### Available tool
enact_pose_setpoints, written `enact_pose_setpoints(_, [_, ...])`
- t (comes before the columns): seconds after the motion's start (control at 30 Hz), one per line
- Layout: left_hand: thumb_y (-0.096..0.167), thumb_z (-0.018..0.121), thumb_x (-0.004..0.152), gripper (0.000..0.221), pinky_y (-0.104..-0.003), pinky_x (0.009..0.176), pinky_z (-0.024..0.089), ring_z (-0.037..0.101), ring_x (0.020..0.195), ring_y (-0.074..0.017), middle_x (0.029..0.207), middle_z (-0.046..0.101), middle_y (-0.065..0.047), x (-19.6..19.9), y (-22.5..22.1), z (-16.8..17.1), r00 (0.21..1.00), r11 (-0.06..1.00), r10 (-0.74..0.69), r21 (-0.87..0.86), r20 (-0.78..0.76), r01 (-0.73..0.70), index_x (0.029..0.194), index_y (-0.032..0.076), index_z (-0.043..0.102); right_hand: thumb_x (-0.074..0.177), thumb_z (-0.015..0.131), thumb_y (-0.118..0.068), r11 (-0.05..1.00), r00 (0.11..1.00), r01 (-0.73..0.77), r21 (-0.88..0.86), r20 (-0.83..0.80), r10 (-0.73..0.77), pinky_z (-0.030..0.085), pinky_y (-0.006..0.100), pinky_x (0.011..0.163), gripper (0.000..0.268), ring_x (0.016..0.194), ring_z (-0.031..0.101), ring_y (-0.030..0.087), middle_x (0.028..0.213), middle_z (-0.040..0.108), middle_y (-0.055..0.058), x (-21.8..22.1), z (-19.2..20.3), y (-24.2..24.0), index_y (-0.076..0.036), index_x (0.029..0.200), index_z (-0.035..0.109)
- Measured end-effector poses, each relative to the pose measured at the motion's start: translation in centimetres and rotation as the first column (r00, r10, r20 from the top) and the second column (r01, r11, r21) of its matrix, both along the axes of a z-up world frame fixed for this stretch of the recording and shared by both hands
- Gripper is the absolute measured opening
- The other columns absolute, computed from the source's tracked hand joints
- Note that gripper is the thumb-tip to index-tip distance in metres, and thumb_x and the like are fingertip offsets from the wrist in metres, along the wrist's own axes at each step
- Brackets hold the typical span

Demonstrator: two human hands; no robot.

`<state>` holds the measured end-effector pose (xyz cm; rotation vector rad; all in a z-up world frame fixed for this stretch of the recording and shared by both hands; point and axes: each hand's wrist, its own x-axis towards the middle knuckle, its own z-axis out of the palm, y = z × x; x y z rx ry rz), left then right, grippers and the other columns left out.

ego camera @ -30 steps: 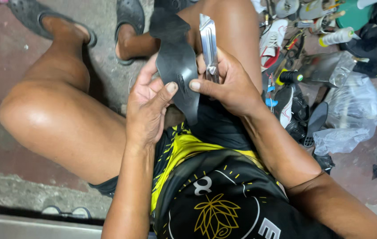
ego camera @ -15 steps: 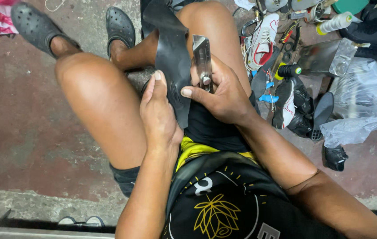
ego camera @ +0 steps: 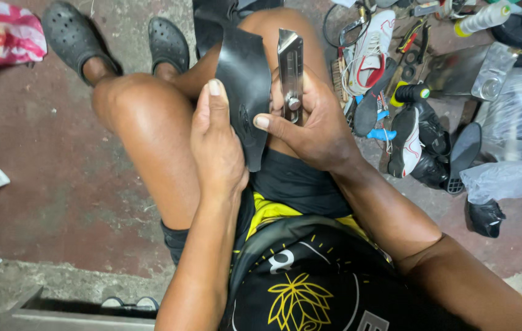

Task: The person uses a utility knife to trim and cut the edges of a black rubber shoe sole while holding it by hand.

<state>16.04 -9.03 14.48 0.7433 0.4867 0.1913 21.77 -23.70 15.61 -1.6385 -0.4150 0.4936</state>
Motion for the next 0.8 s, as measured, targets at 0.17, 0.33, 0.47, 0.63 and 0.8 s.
enact_pose_setpoints(0.17, [0.023,0.06,0.113,0.019,-0.021,0.075,0.044,0.055,0.085,-0.003,0.106,0.068,0.0,0.0,1.0,1.0,0.966,0.958,-0.26,0.121,-0.011,0.259,0.119,0.005,0.062,0.097,0.077,-0.003,0.998,0.992,0.003,0.058,0.128,-0.01,0.041,0.021,0.081,0.029,0.088,0.045,0.005,0.099,0.046,-0.005,1.8,1.5,-1.1,-0.008,0.11,0.051])
enact_pose_setpoints(0.33, [0.018,0.061,0.113,0.014,-0.021,0.073,0.044,0.055,0.081,-0.0037,0.101,0.066,0.001,0.4,-0.1,1.2,0.982,0.981,-0.187,-0.047,0.003,0.187,0.119,0.006,0.064,0.087,0.074,-0.006,0.993,0.998,0.055,-0.105,0.031,-0.052,0.04,0.021,0.067,0.042,0.074,0.043,0.004,0.083,0.046,-0.007,1.8,2.9,-1.8,-0.007,0.125,0.056])
enact_pose_setpoints(0.47, [0.016,0.055,0.108,0.016,-0.028,0.088,0.054,0.066,0.096,-0.0119,0.108,0.07,-0.004,1.1,-1.4,0.7,0.988,0.976,-0.128,-0.186,-0.083,0.11,0.116,0.004,0.062,0.092,0.075,-0.007,0.995,0.997,0.037,-0.097,0.068,-0.031,0.043,0.022,0.071,0.031,0.078,0.047,0.004,0.088,0.048,-0.007,1.7,2.4,-2.3,-0.007,0.116,0.054])
enact_pose_setpoints(0.63, [0.012,0.054,0.105,0.027,-0.029,0.096,0.054,0.067,0.105,-0.0139,0.115,0.07,-0.007,2.1,-3.1,-1.3,0.955,0.985,-0.001,-0.166,-0.298,-0.051,0.125,-0.004,0.063,0.094,0.078,-0.007,0.99,0.987,0.107,-0.095,0.134,-0.094,0.042,0.025,0.072,0.027,0.08,0.045,0.006,0.092,0.046,-0.004,0.7,-0.1,-2.4,-0.008,0.104,0.053])
enact_pose_setpoints(0.8, [0.014,0.054,0.107,0.029,-0.032,0.097,0.053,0.066,0.105,-0.0176,0.115,0.069,-0.011,2.2,-3.7,-2.1,0.966,0.985,0.001,-0.165,-0.259,-0.046,0.126,-0.007,0.061,0.093,0.079,-0.011,0.993,0.992,0.098,0.07,-0.084,-0.092,0.041,0.025,0.075,0.031,0.082,0.045,0.006,0.09,0.047,-0.005,1.0,-1.9,-2.7,-0.009,0.106,0.051])
